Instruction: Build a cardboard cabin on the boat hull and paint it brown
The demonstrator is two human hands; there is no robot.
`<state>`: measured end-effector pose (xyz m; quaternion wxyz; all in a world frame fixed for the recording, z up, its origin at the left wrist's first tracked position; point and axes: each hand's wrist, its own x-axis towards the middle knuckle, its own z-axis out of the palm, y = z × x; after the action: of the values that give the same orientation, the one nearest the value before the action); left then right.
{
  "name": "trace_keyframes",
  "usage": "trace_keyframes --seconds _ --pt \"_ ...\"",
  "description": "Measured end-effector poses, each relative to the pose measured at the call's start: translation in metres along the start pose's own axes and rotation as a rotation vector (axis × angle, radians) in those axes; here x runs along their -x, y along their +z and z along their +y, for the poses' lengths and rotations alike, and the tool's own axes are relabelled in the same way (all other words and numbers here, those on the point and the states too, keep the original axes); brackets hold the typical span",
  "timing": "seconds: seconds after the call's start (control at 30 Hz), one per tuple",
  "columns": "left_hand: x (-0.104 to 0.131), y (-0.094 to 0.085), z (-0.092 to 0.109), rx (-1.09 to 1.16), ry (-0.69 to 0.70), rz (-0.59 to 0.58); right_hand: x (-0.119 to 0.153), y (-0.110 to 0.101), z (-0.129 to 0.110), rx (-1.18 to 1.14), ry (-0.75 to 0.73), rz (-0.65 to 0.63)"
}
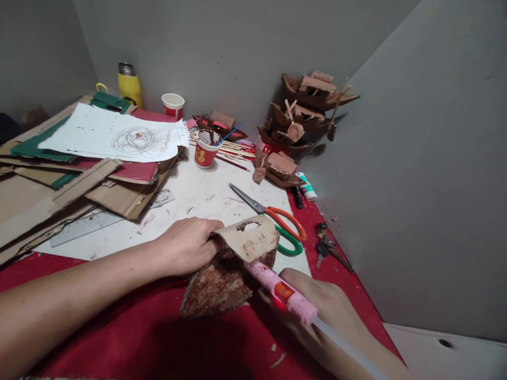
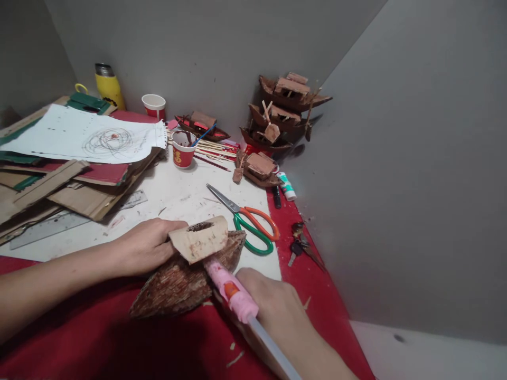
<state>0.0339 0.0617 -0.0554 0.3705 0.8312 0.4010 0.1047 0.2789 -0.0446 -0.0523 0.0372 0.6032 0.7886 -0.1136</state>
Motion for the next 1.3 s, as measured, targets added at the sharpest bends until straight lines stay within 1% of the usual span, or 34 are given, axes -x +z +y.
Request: trace_keyframes --seconds 0.07,0.2,0.3,0.37,0.5,0.57,0.67,0.73,0.8,0.87,0.97,1.03,1.1,1.2,1.3 --pt "0.000 0.000 0.000 -0.005 -0.003 -0.002 0.000 0.001 -0.002 -0.003 -0.003 0.017" --pt "0.000 0.000 0.000 -0.018 -0.009 0.000 -0.001 0.003 -0.018 -0.011 -0.077 0.079" --pt "0.000 0.000 0.002 -0.032 -0.018 -0.010 -0.001 0.002 -0.023 -0.037 -0.122 0.081" --pt "0.001 -0.001 0.003 -0.035 -0.024 -0.012 0.000 0.002 -0.019 -0.035 -0.114 0.077" --pt "0.001 0.000 0.002 -0.019 -0.025 -0.013 0.004 0.003 0.000 0.008 -0.048 0.036" --pt "0.001 0.000 0.002 -0.022 -0.023 -0.016 0.006 0.004 0.003 0.028 -0.019 0.021" --pt "0.001 0.000 0.001 -0.034 -0.017 -0.008 0.005 0.003 -0.006 0.041 -0.060 0.007" --pt "0.001 0.000 0.000 -0.043 -0.014 -0.001 0.004 0.001 -0.016 -0.013 -0.130 0.006" --pt "0.001 0.001 0.000 -0.048 -0.011 -0.003 0.003 -0.001 -0.022 -0.074 -0.163 0.010" --pt "0.002 0.001 0.001 -0.045 -0.010 -0.006 0.002 -0.001 -0.020 -0.070 -0.124 0.026" --pt "0.001 0.001 0.002 -0.045 -0.016 -0.006 0.004 0.002 -0.006 0.002 -0.043 0.028" --pt "0.001 0.000 0.003 -0.047 -0.022 -0.013 0.006 0.004 0.003 0.016 -0.017 0.034" --pt "0.000 0.000 0.003 -0.047 -0.022 -0.018 0.007 0.005 0.007 0.025 0.005 0.052" --pt "0.001 0.000 0.002 -0.064 -0.022 -0.018 0.007 0.005 0.000 0.061 0.001 0.048" --pt "0.001 0.000 0.002 -0.091 -0.019 -0.014 0.006 0.006 -0.011 0.000 -0.027 0.062"
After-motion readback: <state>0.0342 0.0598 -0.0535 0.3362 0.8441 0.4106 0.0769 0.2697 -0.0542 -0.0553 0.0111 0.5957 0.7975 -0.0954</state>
